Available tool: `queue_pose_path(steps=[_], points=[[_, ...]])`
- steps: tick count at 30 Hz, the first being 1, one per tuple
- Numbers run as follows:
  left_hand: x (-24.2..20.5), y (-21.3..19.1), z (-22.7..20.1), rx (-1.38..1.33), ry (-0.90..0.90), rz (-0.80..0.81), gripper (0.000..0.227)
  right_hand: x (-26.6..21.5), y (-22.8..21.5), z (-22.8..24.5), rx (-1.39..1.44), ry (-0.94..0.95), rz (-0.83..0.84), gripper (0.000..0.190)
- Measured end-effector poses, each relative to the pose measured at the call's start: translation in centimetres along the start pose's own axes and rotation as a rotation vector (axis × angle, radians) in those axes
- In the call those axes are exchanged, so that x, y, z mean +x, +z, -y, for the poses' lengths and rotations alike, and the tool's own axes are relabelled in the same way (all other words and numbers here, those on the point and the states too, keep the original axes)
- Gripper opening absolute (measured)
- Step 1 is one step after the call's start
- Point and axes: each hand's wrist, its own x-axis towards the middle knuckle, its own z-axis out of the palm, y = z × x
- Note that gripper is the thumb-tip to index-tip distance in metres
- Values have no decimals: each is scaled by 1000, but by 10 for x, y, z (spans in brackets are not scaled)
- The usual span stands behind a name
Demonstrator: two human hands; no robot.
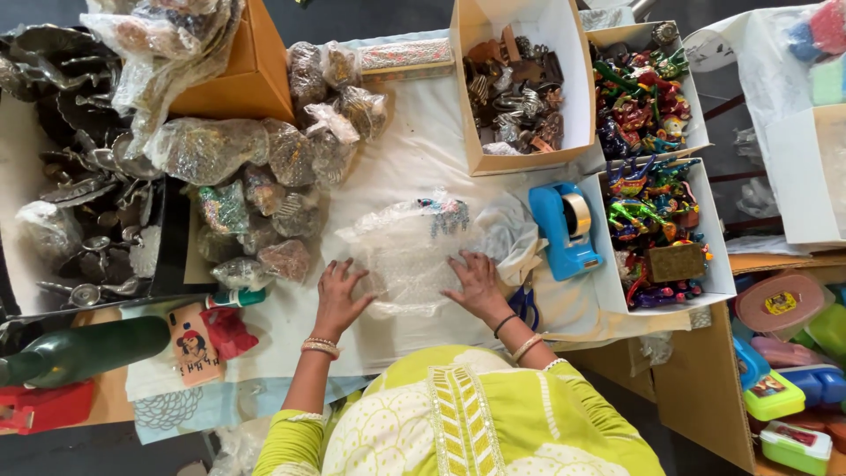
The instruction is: The person wraps a small, colorful figurine in bubble wrap on a table covered with various items. They use scissors to cut the bubble wrap and then fold it around the object to secure it.
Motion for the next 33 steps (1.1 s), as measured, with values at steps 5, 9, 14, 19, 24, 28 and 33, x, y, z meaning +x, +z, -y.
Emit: queue_pose_path(steps=[5,9,14,19,24,28,33], points=[[24,29,9,-402,-67,-394,64,25,32,-8,43,9,29,36],[62,29,-5,-713,-207,-411,88,72,19,18,-98,-316,-82,60],[87,39,7,-1214,-270,-216,56,108,7,23,-15,-210,207,124],[93,59,41,-1179,-295,-281,34,112,13,15,24,-69,248,134],[107,51,27,-1145,-395,-270,28,114,14,15,65,31,269,138],[123,29,-1,-819,-322,-306,32,117,17,17,-8,51,309,139],[140,57,15,-813,-331,-397,19,117,23,14,-40,58,272,141]])
